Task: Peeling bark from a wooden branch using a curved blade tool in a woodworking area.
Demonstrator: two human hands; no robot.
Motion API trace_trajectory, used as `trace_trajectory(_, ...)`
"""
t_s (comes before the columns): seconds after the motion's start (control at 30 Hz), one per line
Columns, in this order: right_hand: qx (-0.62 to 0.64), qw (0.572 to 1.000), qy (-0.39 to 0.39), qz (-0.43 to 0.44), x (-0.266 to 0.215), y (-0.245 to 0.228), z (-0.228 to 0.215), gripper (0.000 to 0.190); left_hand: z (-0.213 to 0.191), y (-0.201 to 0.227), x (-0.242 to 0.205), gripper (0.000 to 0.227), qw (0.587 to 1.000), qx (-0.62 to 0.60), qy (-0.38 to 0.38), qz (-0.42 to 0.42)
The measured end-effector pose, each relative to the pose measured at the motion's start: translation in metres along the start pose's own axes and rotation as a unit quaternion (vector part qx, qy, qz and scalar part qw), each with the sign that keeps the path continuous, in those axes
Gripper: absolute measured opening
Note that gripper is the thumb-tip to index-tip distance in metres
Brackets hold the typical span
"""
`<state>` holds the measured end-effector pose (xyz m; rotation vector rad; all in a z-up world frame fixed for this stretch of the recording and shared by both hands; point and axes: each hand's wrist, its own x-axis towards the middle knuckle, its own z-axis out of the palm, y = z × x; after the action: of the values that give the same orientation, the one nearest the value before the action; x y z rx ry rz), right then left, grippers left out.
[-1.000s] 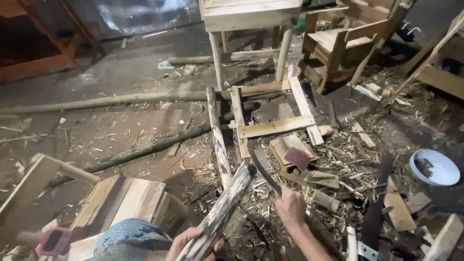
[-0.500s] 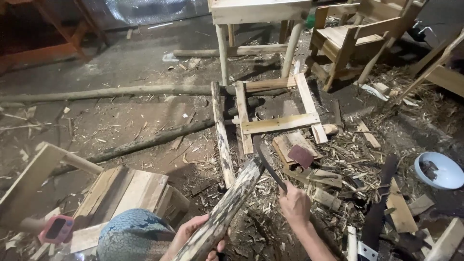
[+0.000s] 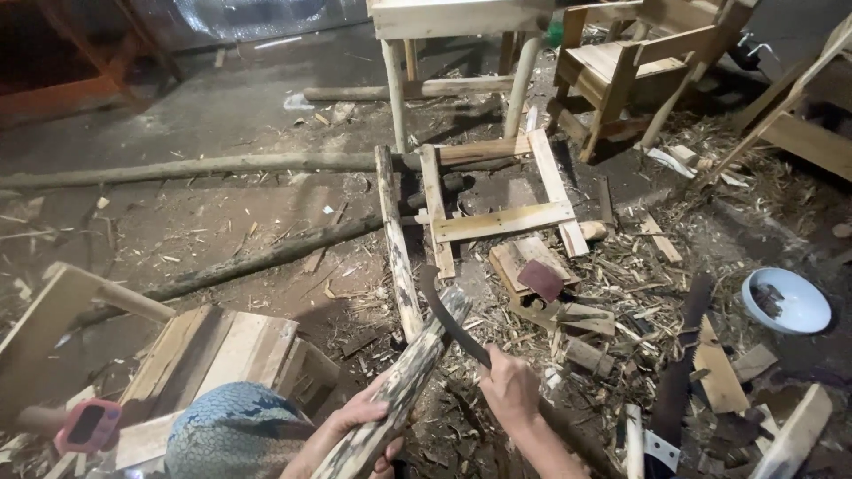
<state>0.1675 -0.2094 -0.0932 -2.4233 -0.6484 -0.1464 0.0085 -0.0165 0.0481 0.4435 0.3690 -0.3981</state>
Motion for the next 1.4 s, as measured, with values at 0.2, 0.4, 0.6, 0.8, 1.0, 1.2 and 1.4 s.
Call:
trace_trajectory(0.2, -0.013, 1.000, 0.005, -0.003, 0.006, 0.006, 0.002, 0.002, -0.009, 0.009, 0.006, 0.072, 0.998, 0.025, 0.058, -0.017)
trace_trajectory(0.4, -0.009, 0.999, 0.007, 0.037, 0.013, 0.018, -0.007, 0.017, 0.028, 0.028, -0.007, 0.084, 0.994, 0.061, 0.087, -0.024)
trace_trajectory(0.6, -0.009, 0.999, 0.010, 0.046, 0.010, 0.015, -0.008, 0.022, -0.003, 0.024, -0.002, 0.069, 0.983, 0.129, 0.131, -0.018)
trace_trajectory(0.8, -0.003, 1.000, 0.009, -0.008, 0.002, -0.013, -0.003, 0.013, 0.012, 0.026, 0.006, 0.068, 0.988, 0.136, 0.077, 0.002)
trace_trajectory(1.0, -0.001, 1.000, 0.013, -0.008, 0.002, 0.000, 0.012, 0.009, -0.003, 0.020, 0.016, 0.078, 0.995, 0.089, 0.035, -0.022)
trace_trajectory(1.2, 0.007, 1.000, 0.016, -0.005, 0.009, -0.005, -0.002, 0.007, 0.003, 0.019, 0.013, 0.077, 0.988, 0.135, 0.069, -0.012)
trace_trajectory(1.4, -0.002, 1.000, 0.026, -0.017, 0.009, 0.009, 0.010, 0.011, -0.011, 0.013, 0.016, 0.076, 0.985, 0.157, 0.069, -0.017)
